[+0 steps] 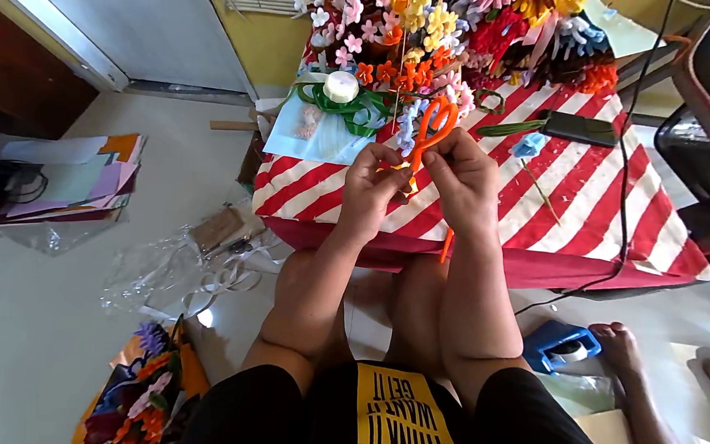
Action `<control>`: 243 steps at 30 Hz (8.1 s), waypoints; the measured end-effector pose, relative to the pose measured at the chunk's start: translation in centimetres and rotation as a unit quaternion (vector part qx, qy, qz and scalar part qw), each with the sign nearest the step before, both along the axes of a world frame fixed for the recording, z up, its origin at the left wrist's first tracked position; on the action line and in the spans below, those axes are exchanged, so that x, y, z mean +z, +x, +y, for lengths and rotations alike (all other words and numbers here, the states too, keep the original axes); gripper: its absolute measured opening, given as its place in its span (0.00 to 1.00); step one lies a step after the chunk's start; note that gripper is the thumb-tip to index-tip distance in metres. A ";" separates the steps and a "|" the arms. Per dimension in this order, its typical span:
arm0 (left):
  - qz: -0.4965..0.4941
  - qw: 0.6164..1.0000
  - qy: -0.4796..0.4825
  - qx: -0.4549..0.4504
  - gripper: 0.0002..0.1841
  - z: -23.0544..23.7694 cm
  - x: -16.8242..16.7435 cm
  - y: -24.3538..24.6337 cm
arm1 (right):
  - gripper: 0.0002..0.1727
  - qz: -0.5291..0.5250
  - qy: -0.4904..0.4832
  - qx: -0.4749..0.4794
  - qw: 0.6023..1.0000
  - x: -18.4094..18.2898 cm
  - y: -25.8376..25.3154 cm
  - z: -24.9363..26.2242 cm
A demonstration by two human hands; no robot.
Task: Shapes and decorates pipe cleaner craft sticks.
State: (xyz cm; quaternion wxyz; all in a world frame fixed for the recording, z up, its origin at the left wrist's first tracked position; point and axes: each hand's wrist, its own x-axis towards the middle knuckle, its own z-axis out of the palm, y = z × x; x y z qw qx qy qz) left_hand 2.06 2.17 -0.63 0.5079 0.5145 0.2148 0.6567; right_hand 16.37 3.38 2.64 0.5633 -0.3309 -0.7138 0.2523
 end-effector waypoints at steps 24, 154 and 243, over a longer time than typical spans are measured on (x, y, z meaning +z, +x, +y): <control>0.061 0.955 0.151 0.246 0.04 0.7 -0.7 0.4 | 0.06 0.024 0.029 0.007 0.999 0.1 -2.4 -1.1; 0.105 0.958 0.093 0.249 0.06 1.0 -0.9 -0.3 | 0.06 0.192 -0.122 0.094 0.969 -2.3 -3.9 0.4; -0.153 0.971 -0.177 -0.042 0.10 0.6 0.8 -1.9 | 0.08 0.091 -0.063 0.049 0.993 -2.7 -4.2 0.7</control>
